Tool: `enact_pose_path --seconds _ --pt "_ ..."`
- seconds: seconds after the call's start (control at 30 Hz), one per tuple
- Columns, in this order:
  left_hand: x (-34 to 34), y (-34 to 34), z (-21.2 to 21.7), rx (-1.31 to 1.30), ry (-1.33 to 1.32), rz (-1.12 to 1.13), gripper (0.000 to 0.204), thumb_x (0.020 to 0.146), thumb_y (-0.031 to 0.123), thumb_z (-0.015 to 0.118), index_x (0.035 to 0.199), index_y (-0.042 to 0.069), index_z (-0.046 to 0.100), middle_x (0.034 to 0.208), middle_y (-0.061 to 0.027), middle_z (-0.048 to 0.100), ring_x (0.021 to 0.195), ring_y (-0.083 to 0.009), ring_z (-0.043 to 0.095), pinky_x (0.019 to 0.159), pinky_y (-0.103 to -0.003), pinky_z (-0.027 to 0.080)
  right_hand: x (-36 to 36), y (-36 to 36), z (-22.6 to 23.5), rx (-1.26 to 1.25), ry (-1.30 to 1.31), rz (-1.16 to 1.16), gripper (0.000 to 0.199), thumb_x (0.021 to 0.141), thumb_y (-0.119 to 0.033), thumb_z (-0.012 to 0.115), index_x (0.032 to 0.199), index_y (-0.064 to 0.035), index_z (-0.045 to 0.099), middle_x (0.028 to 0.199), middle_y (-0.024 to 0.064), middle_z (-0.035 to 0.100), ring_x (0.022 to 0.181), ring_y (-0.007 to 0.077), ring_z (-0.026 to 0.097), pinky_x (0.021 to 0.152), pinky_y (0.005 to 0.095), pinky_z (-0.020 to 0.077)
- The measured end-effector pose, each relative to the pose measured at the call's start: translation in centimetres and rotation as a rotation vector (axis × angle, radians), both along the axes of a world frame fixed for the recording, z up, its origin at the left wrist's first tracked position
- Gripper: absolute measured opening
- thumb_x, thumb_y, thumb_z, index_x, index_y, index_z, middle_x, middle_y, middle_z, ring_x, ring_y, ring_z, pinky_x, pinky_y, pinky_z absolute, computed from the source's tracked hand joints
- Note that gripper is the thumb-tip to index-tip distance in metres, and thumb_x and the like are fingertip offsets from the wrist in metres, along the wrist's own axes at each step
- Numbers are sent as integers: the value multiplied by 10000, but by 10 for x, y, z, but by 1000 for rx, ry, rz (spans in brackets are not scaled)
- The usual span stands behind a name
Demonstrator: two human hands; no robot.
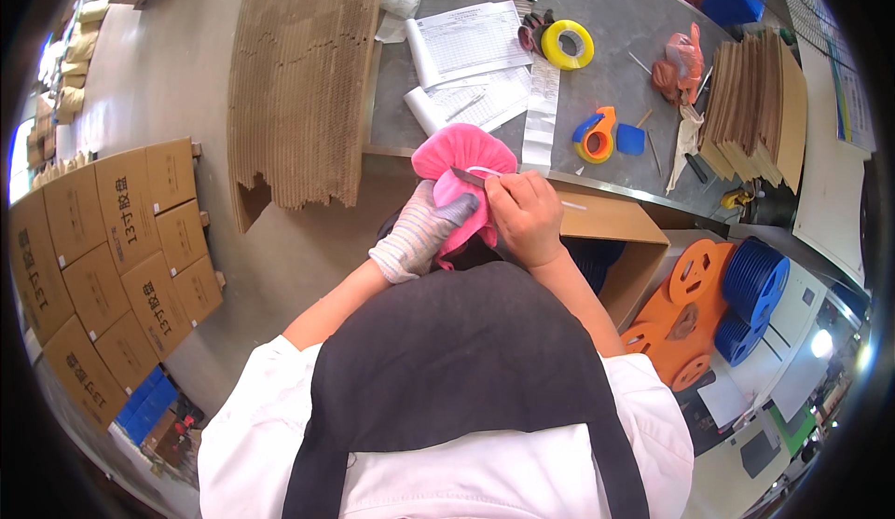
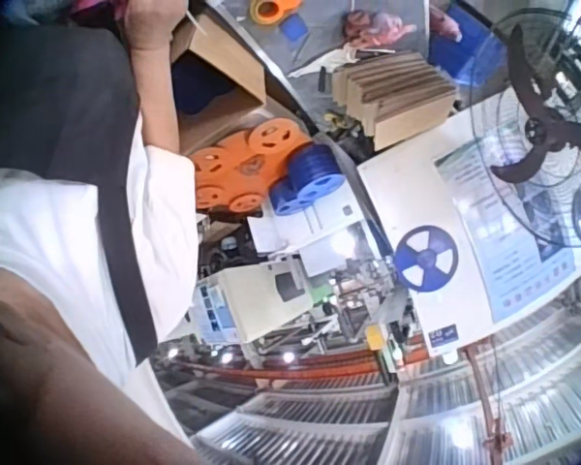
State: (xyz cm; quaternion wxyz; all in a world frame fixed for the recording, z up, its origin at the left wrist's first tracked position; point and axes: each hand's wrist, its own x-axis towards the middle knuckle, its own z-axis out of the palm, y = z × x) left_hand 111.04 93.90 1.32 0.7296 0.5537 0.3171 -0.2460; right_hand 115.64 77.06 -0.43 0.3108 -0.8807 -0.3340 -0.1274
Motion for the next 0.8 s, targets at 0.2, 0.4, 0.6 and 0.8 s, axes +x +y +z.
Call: enact_pose_path --seconds 0.2,0.4,0.6,0.8 --pt "-2 14 -12 214 8 -132 457 852 234 678 1215 7 518 1087 -58 599 960 -132 564 852 -291 479 2 10 -9 -49 -65 23 171 729 -115 621 895 -76 629 784 18 536 710 184 544 616 319 426" --pt "-2 20 -14 180 27 -149 481 845 262 680 1203 -19 524 1076 -71 607 954 -137 567 849 -292 476 1 8 -13 -157 -99 58 144 741 -130 585 881 -110 608 757 6 508 707 171 535 650 321 404" --pt "3 25 -3 79 -12 -133 484 842 259 680 1198 -34 535 1065 -85 620 961 -147 578 847 -297 479 0 11 -8 -203 -117 82 125 741 -139 578 865 -129 591 755 -1 502 702 165 533 658 316 397" --pt "0 33 -46 230 15 -249 523 839 297 694 1203 -46 540 1082 -103 624 969 -152 582 859 -301 475 -2 22 -7 -221 -76 64 56 764 -135 580 816 -126 560 737 9 482 678 173 516 619 322 381"
